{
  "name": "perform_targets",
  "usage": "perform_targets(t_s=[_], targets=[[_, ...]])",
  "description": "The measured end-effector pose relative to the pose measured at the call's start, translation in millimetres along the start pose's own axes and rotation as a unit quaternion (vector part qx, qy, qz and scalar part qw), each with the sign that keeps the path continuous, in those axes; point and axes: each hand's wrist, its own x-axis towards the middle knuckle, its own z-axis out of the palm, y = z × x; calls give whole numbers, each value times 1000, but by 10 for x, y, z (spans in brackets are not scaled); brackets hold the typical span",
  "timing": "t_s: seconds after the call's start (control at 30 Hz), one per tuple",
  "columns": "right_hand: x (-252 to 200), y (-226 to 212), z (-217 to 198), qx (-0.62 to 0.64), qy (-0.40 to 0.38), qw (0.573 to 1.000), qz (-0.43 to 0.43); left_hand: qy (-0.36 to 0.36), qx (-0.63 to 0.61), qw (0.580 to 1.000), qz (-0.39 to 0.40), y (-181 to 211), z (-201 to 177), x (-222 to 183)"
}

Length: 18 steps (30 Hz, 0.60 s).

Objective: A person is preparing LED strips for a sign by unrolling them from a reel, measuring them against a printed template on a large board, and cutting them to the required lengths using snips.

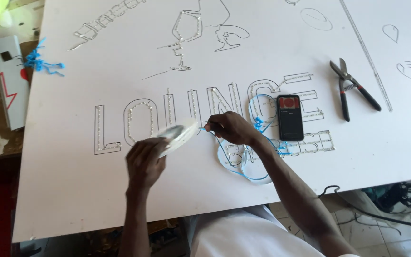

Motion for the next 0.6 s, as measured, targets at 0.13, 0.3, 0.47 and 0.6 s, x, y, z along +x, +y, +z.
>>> perform_targets(t_s=[0.13, 0.3, 0.47, 0.6], targets=[[-169, -10, -233, 63, -3, 995, -81, -24, 30, 999, -18, -275, -93, -253], [-832, 401, -1139, 426, 270, 816, -281, -14, 119, 992, -49, -520, -265, -384], [-1027, -161, -1392, 320, 406, 843, -150, -16, 203, 972, -116, -801, -400, -728], [-931, -291, -916, -61, 55, 981, 178, 78, 207, 956, -191, -814, -183, -710]])
